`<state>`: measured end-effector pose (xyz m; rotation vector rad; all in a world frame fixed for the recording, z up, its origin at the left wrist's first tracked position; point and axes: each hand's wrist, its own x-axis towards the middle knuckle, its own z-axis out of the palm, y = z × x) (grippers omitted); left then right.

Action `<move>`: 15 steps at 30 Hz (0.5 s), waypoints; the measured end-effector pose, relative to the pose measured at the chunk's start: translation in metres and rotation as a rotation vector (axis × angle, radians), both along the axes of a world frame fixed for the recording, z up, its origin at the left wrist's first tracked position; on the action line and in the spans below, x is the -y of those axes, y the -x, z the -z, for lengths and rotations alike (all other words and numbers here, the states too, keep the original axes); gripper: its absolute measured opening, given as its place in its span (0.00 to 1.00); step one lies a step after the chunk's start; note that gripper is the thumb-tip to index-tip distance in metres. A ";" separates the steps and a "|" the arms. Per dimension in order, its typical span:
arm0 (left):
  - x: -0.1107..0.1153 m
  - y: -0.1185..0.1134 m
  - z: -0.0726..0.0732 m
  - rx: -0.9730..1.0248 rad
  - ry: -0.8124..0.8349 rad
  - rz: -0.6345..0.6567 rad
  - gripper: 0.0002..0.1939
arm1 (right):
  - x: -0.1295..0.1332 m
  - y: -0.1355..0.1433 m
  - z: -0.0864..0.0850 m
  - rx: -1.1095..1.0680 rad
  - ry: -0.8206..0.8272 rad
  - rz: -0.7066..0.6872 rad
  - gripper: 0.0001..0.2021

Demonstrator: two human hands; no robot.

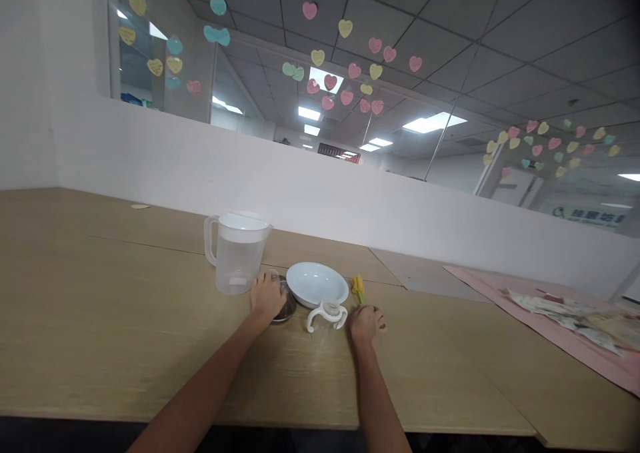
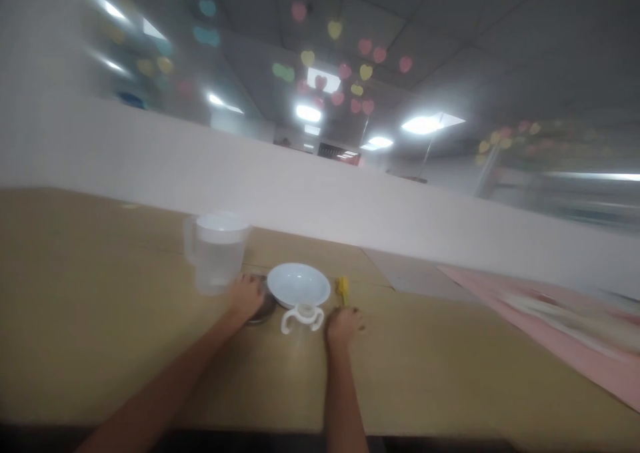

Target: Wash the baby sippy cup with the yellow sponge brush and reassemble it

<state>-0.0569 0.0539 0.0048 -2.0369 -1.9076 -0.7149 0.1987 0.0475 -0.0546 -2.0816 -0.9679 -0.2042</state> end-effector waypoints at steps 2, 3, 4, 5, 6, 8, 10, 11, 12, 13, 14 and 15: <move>0.003 -0.001 -0.004 0.039 -0.040 -0.017 0.17 | -0.003 -0.002 -0.001 -0.068 -0.065 0.003 0.15; 0.004 -0.001 -0.007 0.060 -0.052 -0.021 0.16 | -0.005 -0.003 -0.001 -0.118 -0.107 -0.003 0.16; 0.004 -0.001 -0.009 0.082 -0.058 -0.025 0.17 | -0.006 -0.004 -0.001 -0.187 -0.164 -0.016 0.17; 0.005 -0.001 -0.011 0.105 -0.060 -0.026 0.17 | -0.007 -0.006 0.000 -0.265 -0.230 -0.037 0.16; 0.005 -0.001 -0.012 0.131 -0.062 -0.025 0.17 | -0.007 -0.007 0.001 -0.341 -0.299 -0.061 0.15; 0.004 0.000 -0.013 0.196 -0.071 -0.015 0.17 | -0.008 -0.009 0.002 -0.468 -0.431 -0.107 0.12; 0.003 0.001 -0.012 0.272 -0.104 0.012 0.16 | -0.008 -0.009 0.003 -0.524 -0.515 -0.135 0.10; 0.002 0.001 -0.011 0.311 -0.131 0.035 0.16 | -0.008 -0.009 0.003 -0.552 -0.553 -0.148 0.10; 0.001 0.001 -0.011 0.355 -0.160 0.060 0.16 | -0.009 -0.010 0.003 -0.588 -0.596 -0.160 0.10; 0.000 0.002 -0.010 0.402 -0.189 0.087 0.15 | -0.010 -0.011 0.004 -0.630 -0.641 -0.175 0.11; 0.000 0.002 -0.010 0.455 -0.219 0.114 0.15 | -0.011 -0.012 0.005 -0.685 -0.691 -0.199 0.11; -0.001 0.002 -0.010 0.513 -0.249 0.137 0.14 | -0.013 -0.014 0.006 -0.740 -0.737 -0.226 0.12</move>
